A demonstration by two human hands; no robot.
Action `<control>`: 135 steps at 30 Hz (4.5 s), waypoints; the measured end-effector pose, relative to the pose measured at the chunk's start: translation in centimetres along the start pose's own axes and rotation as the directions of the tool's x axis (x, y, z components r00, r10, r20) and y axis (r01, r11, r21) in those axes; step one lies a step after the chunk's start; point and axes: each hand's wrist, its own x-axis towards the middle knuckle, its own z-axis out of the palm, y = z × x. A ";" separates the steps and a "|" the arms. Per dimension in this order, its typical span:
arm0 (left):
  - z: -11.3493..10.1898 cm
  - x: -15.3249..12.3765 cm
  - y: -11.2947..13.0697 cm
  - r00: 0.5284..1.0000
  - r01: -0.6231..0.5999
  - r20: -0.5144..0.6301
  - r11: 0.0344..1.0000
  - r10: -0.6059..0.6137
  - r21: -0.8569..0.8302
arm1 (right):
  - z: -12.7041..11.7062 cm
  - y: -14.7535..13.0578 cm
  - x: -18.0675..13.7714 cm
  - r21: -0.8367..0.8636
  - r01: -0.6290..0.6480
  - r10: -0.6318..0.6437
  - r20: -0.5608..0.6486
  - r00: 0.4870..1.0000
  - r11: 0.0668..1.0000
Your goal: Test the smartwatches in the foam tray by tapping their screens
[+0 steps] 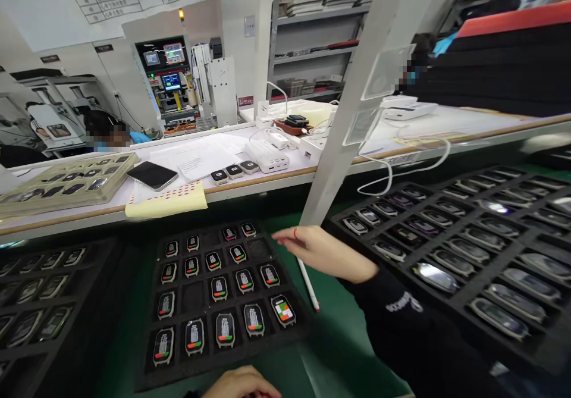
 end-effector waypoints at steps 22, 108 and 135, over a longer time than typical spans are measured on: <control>-17.2 -4.8 -3.1 0.384 0.158 -0.883 0.961 -0.270 -0.225 | 10.5 10.6 -1.3 -0.017 -0.254 0.246 -0.204 0.948 0.967; -21.8 -2.5 -5.6 0.366 0.052 -0.924 0.994 -0.107 -0.095 | 11.9 4.0 -9.1 0.739 -0.226 0.285 0.048 0.957 0.635; -21.9 -2.6 -6.1 0.394 0.065 -0.916 0.996 -0.075 -0.054 | 12.1 3.9 -8.9 0.730 -0.191 0.274 0.005 0.962 0.656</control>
